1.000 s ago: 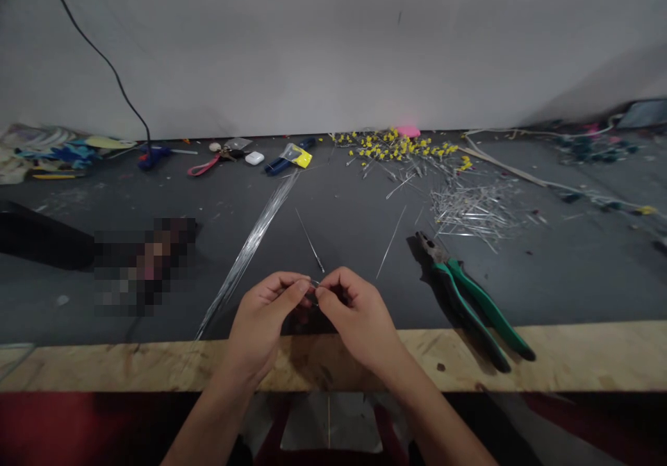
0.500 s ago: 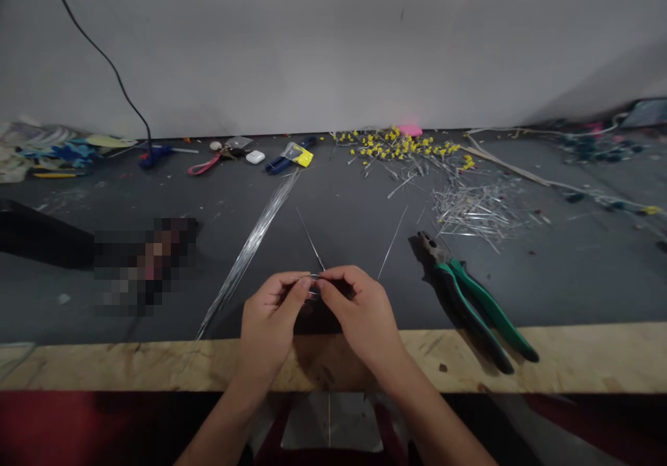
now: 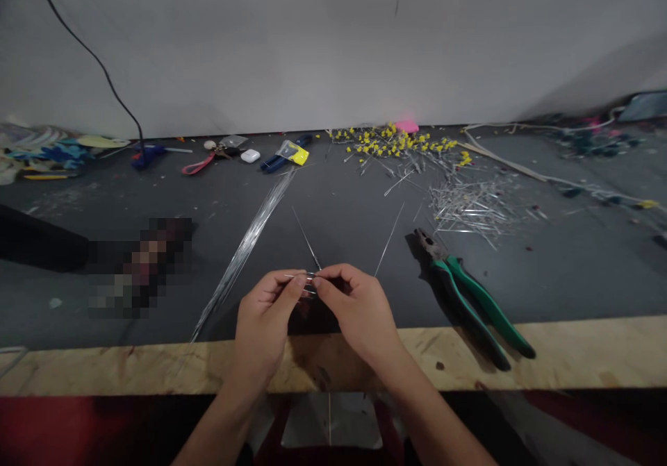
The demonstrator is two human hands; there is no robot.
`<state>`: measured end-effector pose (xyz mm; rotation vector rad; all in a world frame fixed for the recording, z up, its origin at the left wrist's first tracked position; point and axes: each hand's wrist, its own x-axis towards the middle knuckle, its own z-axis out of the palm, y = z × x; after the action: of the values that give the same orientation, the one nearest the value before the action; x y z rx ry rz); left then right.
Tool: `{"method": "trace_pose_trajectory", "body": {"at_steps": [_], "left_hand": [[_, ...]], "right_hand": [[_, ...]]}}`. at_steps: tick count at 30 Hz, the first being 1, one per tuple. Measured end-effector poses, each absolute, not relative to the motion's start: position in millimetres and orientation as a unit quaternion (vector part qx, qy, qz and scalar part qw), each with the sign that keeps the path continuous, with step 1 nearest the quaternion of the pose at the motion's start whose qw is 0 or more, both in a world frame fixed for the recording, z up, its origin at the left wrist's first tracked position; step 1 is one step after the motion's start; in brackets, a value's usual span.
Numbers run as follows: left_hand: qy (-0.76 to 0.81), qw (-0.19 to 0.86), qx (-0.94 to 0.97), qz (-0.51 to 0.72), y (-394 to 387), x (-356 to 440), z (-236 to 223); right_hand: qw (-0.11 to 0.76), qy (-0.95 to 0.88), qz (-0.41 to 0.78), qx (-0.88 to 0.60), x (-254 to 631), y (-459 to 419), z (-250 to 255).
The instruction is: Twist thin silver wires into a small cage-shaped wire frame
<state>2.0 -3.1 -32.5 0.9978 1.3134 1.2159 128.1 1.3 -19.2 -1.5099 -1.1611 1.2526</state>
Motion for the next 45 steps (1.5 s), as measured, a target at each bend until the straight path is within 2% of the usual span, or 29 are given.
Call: {"method": "trace_pose_trajectory", "body": {"at_steps": [11,23,30,39,45], "left_hand": [[0.474,0.617,0.313,0.545,2,4,-34],[0.523,0.504,0.420,0.544,-4,4,-28],[0.531,0.503,0.408,0.546,-5,6,-30],[0.515,0.508,0.385,0.573,-3,9,-34],[0.525,0.498,0.375,0.580,-1,7,-35]], "right_hand": [[0.481,-0.389,0.576,-0.535,123,1,-24],[0.489,-0.354,0.607,-0.516,123,1,-27],[0.522,-0.261,0.646,-0.492,116,-1,-30],[0.562,-0.295,0.565,-0.527,107,-5,-29],[0.534,-0.378,0.482,-0.583,107,-6,-22]]}}
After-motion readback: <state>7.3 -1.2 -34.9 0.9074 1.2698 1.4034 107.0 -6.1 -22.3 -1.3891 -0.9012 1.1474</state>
